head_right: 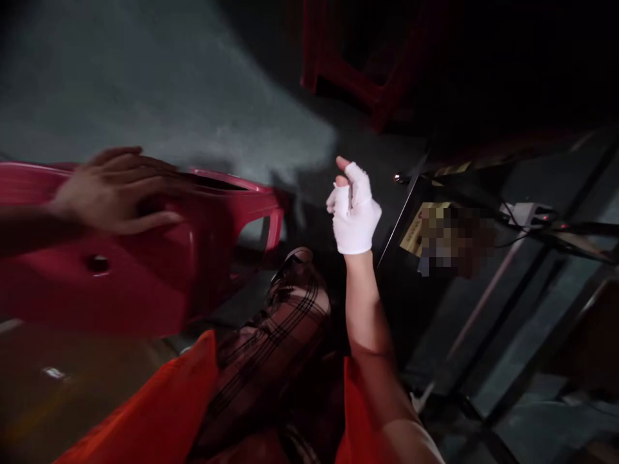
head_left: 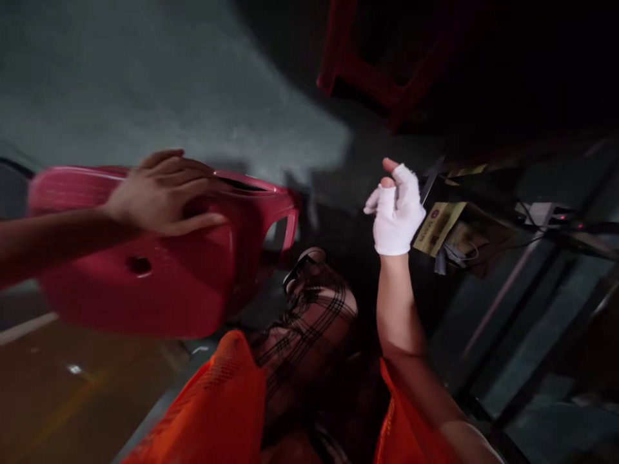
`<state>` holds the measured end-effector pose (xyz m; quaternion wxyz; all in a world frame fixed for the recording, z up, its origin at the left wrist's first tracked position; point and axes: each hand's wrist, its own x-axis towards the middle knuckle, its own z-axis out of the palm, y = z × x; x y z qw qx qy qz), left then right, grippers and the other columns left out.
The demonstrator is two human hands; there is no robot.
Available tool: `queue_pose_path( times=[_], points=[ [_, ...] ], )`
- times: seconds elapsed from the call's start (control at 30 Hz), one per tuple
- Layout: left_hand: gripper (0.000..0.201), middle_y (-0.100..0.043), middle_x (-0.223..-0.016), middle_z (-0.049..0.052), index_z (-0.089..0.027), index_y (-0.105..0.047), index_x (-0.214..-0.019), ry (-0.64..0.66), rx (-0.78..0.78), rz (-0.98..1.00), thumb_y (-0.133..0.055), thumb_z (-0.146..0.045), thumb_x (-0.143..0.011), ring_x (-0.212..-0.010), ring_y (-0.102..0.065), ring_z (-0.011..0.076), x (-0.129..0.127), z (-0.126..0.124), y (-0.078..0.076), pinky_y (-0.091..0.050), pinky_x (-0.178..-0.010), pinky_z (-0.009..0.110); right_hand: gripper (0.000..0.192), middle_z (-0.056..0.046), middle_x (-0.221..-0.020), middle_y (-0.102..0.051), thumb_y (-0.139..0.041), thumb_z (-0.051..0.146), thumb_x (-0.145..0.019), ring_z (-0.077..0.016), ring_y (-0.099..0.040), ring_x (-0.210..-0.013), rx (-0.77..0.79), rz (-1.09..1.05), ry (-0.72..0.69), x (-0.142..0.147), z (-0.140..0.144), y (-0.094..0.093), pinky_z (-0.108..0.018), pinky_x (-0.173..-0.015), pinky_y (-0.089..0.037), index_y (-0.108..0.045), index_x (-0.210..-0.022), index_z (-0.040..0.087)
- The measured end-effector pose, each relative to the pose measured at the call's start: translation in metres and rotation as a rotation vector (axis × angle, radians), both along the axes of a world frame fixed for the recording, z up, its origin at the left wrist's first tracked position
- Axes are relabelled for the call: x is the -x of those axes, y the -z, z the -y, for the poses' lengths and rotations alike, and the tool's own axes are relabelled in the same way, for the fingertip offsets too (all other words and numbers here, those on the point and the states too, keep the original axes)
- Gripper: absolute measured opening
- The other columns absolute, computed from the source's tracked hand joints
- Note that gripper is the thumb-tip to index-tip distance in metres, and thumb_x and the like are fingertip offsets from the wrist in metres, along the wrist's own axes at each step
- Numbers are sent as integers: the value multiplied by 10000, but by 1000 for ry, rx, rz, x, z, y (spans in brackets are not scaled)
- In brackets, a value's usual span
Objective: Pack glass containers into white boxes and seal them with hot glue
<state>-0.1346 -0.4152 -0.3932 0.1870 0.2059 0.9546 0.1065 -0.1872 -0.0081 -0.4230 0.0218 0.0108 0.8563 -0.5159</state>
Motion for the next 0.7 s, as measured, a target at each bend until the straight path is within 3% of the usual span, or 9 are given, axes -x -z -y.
queue_pose_path(
  times=[0.1, 0.2, 0.3, 0.4, 0.5, 0.6, 0.7],
  points=[
    [808, -663, -1420, 34, -147, -651, -1407, -29, 93, 134, -361, -766, -977, -1430, -483, 207, 2, -9, -3, -190, -1314, 468, 432, -52, -979, -774, -474, 413, -1080, -173, -737, -825, -189, 198, -27, 3, 16, -17, -325, -838, -620, -627, -1420, 195],
    [700, -650, -1471, 31, -131, -614, -1427, -65, 140, 257, -532, -664, -981, -1431, -447, 185, 5, -15, -6, -176, -1307, 445, 457, -131, -1194, -783, -584, 385, -1029, -282, -741, -1112, -488, 525, -302, -7, 26, -36, -456, -1053, -560, -644, -1426, 167],
    [581, -646, -1482, 21, -122, -607, -1406, -79, 117, 328, -604, -543, -1007, -1399, -432, 155, 8, -19, -12, -190, -1286, 422, 464, -126, -1251, -782, -642, 391, -1011, -295, -724, -1201, -538, 742, -499, -29, 35, -63, -432, -1097, -534, -660, -1427, 187],
    [543, -646, -1472, 49, -81, -594, -1398, -68, 132, 360, -648, -462, -1015, -1363, -437, 151, 13, -25, -24, -211, -1267, 424, 445, -92, -1316, -765, -533, 345, -1081, -217, -712, -1239, -508, 820, -457, -64, 39, -100, -334, -1100, -530, -598, -1500, 208],
    [592, -614, -1502, 100, -42, -541, -1447, -49, 163, 361, -642, -454, -1034, -1384, -433, 183, 18, -39, -46, -184, -1279, 502, 428, -137, -1441, -688, -405, 284, -1132, -201, -666, -1321, -533, 911, -341, -113, 30, -147, -350, -1155, -502, -569, -1514, 180],
    [613, -479, -1621, 200, -31, -431, -1542, -61, 214, 301, -593, -389, -1072, -1476, -382, 264, 7, -65, -81, -161, -1257, 662, 330, -128, -1400, -684, -586, 325, -1085, -237, -687, -1249, -526, 1029, -246, -172, 11, -197, -453, -1097, -562, -657, -1370, 174],
    [533, -357, -1667, 307, -18, -409, -1568, -86, 267, 228, -448, -303, -1119, -1538, -354, 379, -26, -91, -121, -344, -1169, 683, 301, -100, -1323, -696, -667, 378, -1045, -227, -703, -1151, -520, 1167, -138, -241, -6, -249, -450, -1008, -609, -690, -1278, 188]
  ],
)
